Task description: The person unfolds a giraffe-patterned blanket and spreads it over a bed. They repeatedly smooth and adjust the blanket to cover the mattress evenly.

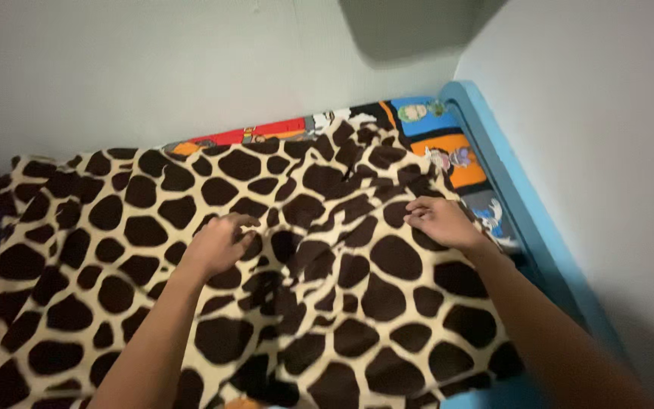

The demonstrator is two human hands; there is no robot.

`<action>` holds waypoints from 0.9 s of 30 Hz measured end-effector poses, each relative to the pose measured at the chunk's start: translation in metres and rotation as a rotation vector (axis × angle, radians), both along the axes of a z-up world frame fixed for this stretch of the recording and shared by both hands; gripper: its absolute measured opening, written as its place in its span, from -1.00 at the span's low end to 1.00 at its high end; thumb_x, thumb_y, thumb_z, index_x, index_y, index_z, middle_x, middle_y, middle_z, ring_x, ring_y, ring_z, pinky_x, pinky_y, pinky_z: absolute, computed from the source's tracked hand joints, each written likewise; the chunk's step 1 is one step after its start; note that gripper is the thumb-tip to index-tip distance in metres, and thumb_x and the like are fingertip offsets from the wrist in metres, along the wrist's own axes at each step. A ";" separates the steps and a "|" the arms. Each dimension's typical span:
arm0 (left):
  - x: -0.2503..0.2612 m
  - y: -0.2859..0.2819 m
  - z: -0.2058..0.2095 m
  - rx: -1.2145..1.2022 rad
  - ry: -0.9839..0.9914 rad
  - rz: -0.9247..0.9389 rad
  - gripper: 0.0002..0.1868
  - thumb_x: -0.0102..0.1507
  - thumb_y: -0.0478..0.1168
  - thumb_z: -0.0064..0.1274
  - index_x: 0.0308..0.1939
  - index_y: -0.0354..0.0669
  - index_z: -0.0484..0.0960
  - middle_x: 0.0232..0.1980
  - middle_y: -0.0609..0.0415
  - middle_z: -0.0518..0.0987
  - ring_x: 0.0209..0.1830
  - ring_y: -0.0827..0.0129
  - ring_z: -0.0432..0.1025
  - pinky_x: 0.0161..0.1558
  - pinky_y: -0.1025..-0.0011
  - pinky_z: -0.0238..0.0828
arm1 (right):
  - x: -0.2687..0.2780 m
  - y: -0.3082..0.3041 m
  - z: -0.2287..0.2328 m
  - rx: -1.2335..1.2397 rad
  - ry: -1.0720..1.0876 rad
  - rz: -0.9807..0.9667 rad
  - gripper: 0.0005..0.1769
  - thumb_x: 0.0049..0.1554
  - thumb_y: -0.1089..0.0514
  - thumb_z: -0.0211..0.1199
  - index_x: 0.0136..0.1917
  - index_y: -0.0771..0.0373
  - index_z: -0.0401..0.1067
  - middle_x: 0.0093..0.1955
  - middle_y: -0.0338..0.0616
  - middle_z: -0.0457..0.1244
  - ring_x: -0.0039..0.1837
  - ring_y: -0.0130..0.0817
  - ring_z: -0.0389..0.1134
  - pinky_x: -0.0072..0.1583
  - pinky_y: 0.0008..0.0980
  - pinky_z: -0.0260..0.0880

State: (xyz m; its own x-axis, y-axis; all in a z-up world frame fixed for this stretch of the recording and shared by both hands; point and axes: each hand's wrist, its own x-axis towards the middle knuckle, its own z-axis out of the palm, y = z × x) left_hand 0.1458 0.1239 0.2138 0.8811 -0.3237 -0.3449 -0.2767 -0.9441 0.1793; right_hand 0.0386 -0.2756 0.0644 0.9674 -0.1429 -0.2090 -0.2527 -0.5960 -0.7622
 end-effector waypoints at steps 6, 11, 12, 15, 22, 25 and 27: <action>0.061 0.018 -0.083 -0.211 0.054 -0.061 -0.67 0.25 -0.18 0.09 0.10 0.01 0.68 0.15 0.02 0.66 0.07 0.18 0.59 0.15 0.18 0.50 | 0.111 -0.008 -0.055 -0.209 -0.125 -0.126 -0.68 0.26 -0.02 0.16 0.03 0.22 0.61 -0.12 0.04 0.45 -0.13 -0.19 0.49 0.03 -0.13 0.48; 0.125 0.045 -0.174 -0.282 0.143 -0.042 -0.44 0.21 -0.20 0.07 0.33 0.13 0.56 0.37 -0.02 0.54 0.31 0.12 0.48 0.32 0.19 0.46 | 0.219 -0.021 -0.111 -0.304 -0.191 -0.109 -0.64 0.24 0.00 0.19 0.10 0.30 0.59 0.01 0.14 0.44 0.03 0.00 0.49 0.16 -0.06 0.48; 0.141 0.050 -0.185 -0.298 0.121 -0.080 -0.35 0.18 -0.17 0.10 0.39 0.19 0.51 0.49 0.00 0.45 0.44 0.09 0.40 0.41 0.15 0.41 | 0.248 -0.025 -0.126 -0.257 -0.122 -0.068 -0.61 0.21 0.01 0.17 0.12 0.32 0.56 0.09 0.12 0.46 0.11 -0.01 0.51 0.24 -0.07 0.49; 0.177 0.052 -0.222 0.187 0.391 0.044 0.27 0.03 0.27 0.43 0.58 0.57 -0.20 0.67 0.24 -0.48 0.66 -0.02 -0.53 0.52 -0.26 -0.44 | 0.307 -0.038 -0.185 -0.382 -0.188 0.139 -0.10 0.08 -0.09 0.44 0.48 0.46 0.20 0.43 0.43 0.15 0.45 0.30 0.16 0.39 0.10 0.15; 0.183 0.068 -0.241 0.135 0.357 0.037 0.37 -0.11 0.38 0.42 0.56 0.72 -0.26 0.69 0.36 -0.50 0.69 0.08 -0.56 0.55 -0.27 -0.46 | 0.342 -0.036 -0.229 -0.425 0.071 0.107 0.06 -0.02 -0.12 0.42 0.57 0.36 0.09 0.53 0.42 0.05 0.51 0.38 0.12 0.45 0.25 0.21; 0.188 0.063 -0.227 0.158 0.410 0.051 0.23 -0.02 0.24 0.38 0.56 0.69 -0.16 0.71 0.38 -0.38 0.70 0.11 -0.43 0.56 -0.17 -0.33 | 0.336 -0.055 -0.158 -0.366 0.253 -0.140 -0.31 0.17 -0.03 0.29 0.47 0.30 0.26 0.41 0.32 0.23 0.37 0.31 0.29 0.35 0.21 0.34; 0.196 0.065 -0.214 0.150 0.364 0.023 0.03 0.12 0.09 0.29 0.58 0.56 0.02 0.74 0.32 -0.22 0.69 0.08 -0.26 0.52 -0.15 -0.17 | 0.343 -0.088 -0.110 -0.441 -0.123 -0.189 -0.45 0.23 0.05 0.33 0.37 0.37 0.30 0.31 0.29 0.27 0.29 0.25 0.34 0.26 0.16 0.39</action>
State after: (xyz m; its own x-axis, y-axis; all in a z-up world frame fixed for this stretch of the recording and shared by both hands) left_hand 0.3416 0.1890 0.0001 0.6990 -0.2275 -0.6780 -0.1987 -0.9725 0.1215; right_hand 0.3820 -0.3639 -0.0455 0.9297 -0.3675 0.0248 -0.3117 -0.8208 -0.4787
